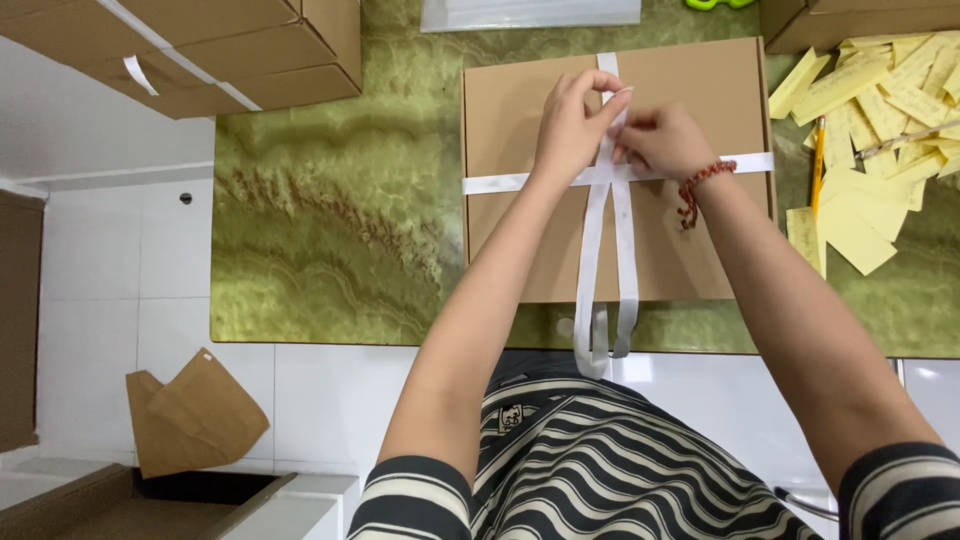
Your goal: The person places a folded black cloth into a clear plastic bag and seals it. They then place the bagged item into a cardboard box, close the box, and tie a white ribbon around it in a decorative bow.
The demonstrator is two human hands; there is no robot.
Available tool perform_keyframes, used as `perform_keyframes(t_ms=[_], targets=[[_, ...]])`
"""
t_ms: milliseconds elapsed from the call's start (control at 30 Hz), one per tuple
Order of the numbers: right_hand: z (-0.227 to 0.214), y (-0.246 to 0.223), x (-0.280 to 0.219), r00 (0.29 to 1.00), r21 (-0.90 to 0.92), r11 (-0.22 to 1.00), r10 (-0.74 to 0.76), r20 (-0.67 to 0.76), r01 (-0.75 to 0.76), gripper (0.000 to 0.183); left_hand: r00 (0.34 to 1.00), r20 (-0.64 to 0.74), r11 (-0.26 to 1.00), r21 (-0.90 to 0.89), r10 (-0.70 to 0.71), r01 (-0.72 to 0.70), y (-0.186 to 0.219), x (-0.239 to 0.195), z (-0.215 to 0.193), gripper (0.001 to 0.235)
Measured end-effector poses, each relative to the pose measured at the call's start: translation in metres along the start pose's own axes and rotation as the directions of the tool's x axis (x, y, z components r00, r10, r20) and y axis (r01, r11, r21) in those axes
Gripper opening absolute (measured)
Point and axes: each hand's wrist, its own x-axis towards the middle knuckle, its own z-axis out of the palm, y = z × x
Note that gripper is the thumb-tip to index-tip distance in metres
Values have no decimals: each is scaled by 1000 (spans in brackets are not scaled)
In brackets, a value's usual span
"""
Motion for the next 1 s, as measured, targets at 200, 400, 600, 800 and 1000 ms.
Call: perform_keyframes(t_ms=[200,400,600,800,1000], targets=[[-24,-31,26,945,101,945,-297,-134,311,27,883,153,893,-9,-443,450,-32,-9,-4,80],[-31,-39,14,974,161,961,-219,-65,227,47,953,9,952,-40,-304,304,-6,-1,-9,17],[-14,-22,-2,994,12,999,-47,101,46,22,972,-56,973,-36,-230,228,14,21,-9,16],[-13,31,60,928,-102,928,-367,-62,360,17,957,-150,955,129,-249,269,36,-28,0,35],[-11,19,59,963,-59,977,-214,-165,207,15,996,88,752,657,-13,-49,-5,-103,52,53]])
